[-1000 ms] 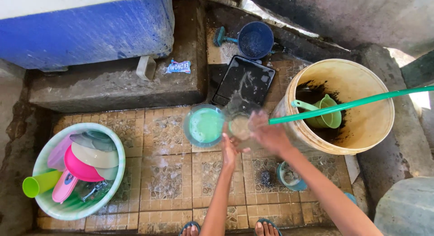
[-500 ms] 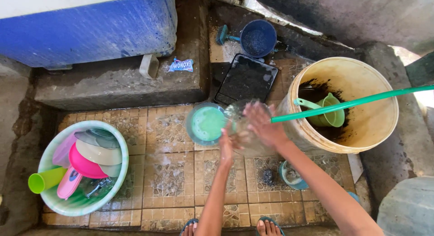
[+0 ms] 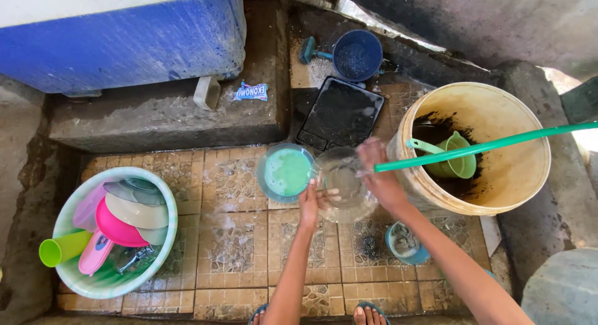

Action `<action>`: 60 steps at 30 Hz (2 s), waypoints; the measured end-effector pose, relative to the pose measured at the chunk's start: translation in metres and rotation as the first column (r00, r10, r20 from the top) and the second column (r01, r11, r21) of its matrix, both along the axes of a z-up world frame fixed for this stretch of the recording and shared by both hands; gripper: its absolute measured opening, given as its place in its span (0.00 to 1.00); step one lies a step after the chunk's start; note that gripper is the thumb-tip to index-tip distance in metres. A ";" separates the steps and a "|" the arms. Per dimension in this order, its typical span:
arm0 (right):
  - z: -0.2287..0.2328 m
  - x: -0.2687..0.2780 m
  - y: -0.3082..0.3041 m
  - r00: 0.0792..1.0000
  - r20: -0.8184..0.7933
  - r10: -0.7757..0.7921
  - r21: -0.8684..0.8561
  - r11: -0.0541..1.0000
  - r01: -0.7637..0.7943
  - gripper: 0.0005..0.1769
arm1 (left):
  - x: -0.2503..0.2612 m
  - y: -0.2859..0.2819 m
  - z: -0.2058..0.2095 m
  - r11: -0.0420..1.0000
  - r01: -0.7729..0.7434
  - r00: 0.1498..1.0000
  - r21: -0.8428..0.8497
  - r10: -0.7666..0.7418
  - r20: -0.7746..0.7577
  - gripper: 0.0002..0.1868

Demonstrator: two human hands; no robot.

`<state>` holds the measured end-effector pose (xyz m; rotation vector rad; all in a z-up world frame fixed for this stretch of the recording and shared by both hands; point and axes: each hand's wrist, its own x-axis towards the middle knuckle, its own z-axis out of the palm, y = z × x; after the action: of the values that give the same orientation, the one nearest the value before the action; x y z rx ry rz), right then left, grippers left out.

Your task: Washing various dishes, bowls, and a baking tray using soap and a hose in an outdoor area.

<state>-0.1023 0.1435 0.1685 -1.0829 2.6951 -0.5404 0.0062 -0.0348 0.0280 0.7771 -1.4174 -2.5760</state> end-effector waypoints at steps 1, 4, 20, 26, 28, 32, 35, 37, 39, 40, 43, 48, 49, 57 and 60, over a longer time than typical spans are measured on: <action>-0.026 -0.007 0.008 1.000 0.000 0.004 0.000 1.000 -0.004 0.38 | -0.003 0.000 -0.016 1.000 -0.004 1.000 0.000 0.004 0.000 0.28; -0.091 -0.019 0.028 0.834 0.521 -0.181 -0.472 0.754 0.458 0.30 | -0.015 0.006 -0.068 0.998 0.003 1.000 -0.060 -0.001 0.029 0.27; -0.217 0.012 0.072 0.119 0.961 0.248 -0.192 0.296 0.936 0.14 | -0.048 -0.044 0.012 0.582 0.412 0.879 -0.701 -0.457 0.137 0.10; -0.180 0.000 0.018 0.158 0.983 0.095 -0.181 0.647 0.741 0.16 | -0.046 -0.150 0.041 -0.115 0.366 0.730 -0.923 -0.580 0.361 0.09; -0.173 -0.006 0.002 0.180 0.979 0.095 -0.196 0.691 0.696 0.17 | -0.023 -0.191 0.075 -0.372 0.165 0.702 -0.913 -0.606 0.374 0.08; -0.161 -0.014 -0.017 0.223 0.974 0.028 -0.159 0.790 0.593 0.21 | 0.049 -0.295 0.137 -0.772 0.028 0.735 -0.635 -0.415 0.537 0.19; -0.151 -0.003 -0.024 0.267 0.959 -0.097 -0.044 0.878 0.477 0.23 | 0.118 -0.366 0.152 -0.881 0.111 0.862 -0.459 -0.145 0.486 0.24; -0.166 -0.003 -0.028 0.298 0.940 -0.163 0.023 0.906 0.422 0.24 | 0.162 -0.414 0.161 -0.915 0.171 0.927 -0.365 0.024 0.375 0.32; -0.199 -0.010 -0.025 0.295 0.926 -0.236 0.112 0.918 0.381 0.24 | 0.212 -0.462 0.152 -0.659 0.410 0.912 -0.630 0.309 0.270 0.28; -0.210 -0.009 -0.028 0.294 0.926 -0.236 0.116 0.921 0.373 0.24 | 0.234 -0.460 0.165 -0.653 0.418 0.908 -0.631 0.317 0.273 0.28; -0.263 -0.011 -0.038 0.331 0.913 -0.236 0.126 0.939 0.321 0.25 | 0.294 -0.459 0.187 -0.592 0.372 0.835 -0.715 0.549 -0.020 0.43; -0.276 0.006 -0.092 0.554 0.822 -0.129 0.098 0.991 0.085 0.29 | 0.358 -0.459 0.154 -0.081 0.421 0.425 -0.903 0.897 0.118 0.42; -0.297 0.004 -0.097 0.552 0.824 -0.130 0.100 0.991 0.084 0.29 | 0.366 -0.458 0.139 -0.078 0.423 0.424 -0.903 0.898 0.121 0.42; -0.255 0.033 -0.141 0.952 0.272 0.141 0.426 0.870 -0.250 0.32 | 0.372 -0.431 0.116 0.084 0.271 0.222 -0.959 0.964 0.147 0.39; -0.221 0.043 -0.151 0.951 0.134 0.280 0.655 0.695 -0.297 0.29 | 0.374 -0.422 0.078 0.040 0.136 0.213 -0.990 0.975 0.068 0.40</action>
<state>-0.0594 -0.0071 -0.0525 -1.2011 2.2880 0.4548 0.3805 -0.4565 0.1061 1.8861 -1.7517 -0.1074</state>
